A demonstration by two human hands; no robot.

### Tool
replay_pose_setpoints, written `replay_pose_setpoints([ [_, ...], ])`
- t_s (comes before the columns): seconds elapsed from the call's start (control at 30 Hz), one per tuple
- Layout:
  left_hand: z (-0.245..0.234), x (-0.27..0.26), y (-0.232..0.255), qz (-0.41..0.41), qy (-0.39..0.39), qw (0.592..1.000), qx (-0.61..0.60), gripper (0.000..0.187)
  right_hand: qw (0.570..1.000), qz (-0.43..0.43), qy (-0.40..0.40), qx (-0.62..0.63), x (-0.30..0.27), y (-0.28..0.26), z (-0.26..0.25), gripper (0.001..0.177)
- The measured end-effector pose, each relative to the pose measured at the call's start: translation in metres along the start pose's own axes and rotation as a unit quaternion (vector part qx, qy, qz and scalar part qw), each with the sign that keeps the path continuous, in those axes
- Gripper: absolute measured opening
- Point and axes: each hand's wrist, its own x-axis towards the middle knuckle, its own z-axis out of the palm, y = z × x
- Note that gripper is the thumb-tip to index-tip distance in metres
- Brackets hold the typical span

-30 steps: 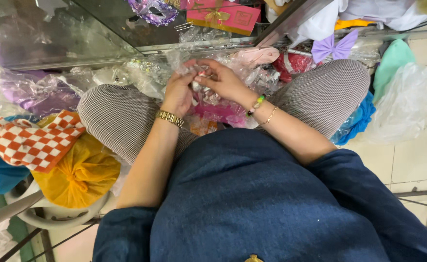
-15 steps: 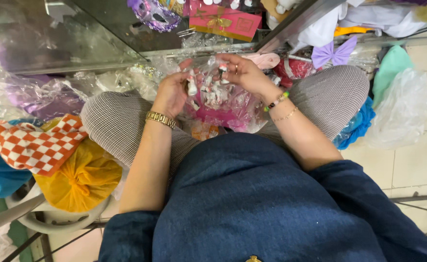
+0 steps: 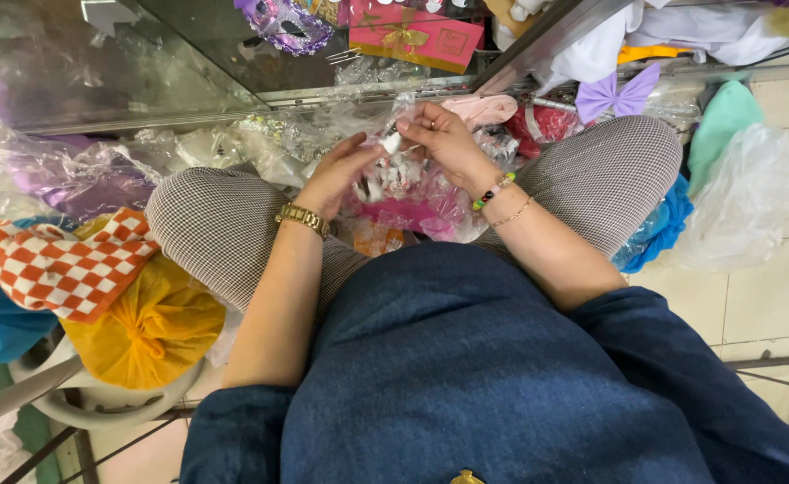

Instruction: The person handles small decorative items from a plastic bag, picking them up one by one and placing them onto a shelf in a display case.

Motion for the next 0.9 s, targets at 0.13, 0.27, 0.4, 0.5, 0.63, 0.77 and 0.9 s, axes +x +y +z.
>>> replay_pose_setpoints([
  [0.13,0.003,-0.007,0.005,0.032,0.007,0.999,0.001,0.069,0.999,0.016,0.011,0.049,0.004,0.011,0.003,0.026],
  [0.27,0.005,-0.008,0.004,0.103,0.078,0.991,0.024,0.036,0.999,0.019,0.010,0.046,0.002,0.012,0.012,0.020],
  [0.4,-0.002,0.015,-0.014,0.206,0.189,0.959,0.037,0.030,0.999,0.016,0.016,0.035,-0.007,-0.003,0.022,0.019],
  [0.5,-0.009,0.019,-0.010,0.172,0.206,0.962,-0.057,0.025,1.000,0.012,0.005,0.004,-0.009,-0.003,0.028,0.022],
  [0.63,-0.004,-0.004,0.022,0.159,0.224,0.957,-0.089,0.028,0.999,0.003,0.020,0.025,-0.010,-0.020,0.038,0.016],
  [0.77,-0.005,-0.034,0.059,0.269,0.205,0.937,0.088,0.016,0.997,0.029,-0.021,0.067,-0.011,-0.025,0.042,0.014],
  [0.9,-0.012,-0.035,0.088,0.395,0.163,0.844,0.324,0.005,0.977,0.096,-0.076,0.175,-0.010,-0.024,0.044,0.012],
])
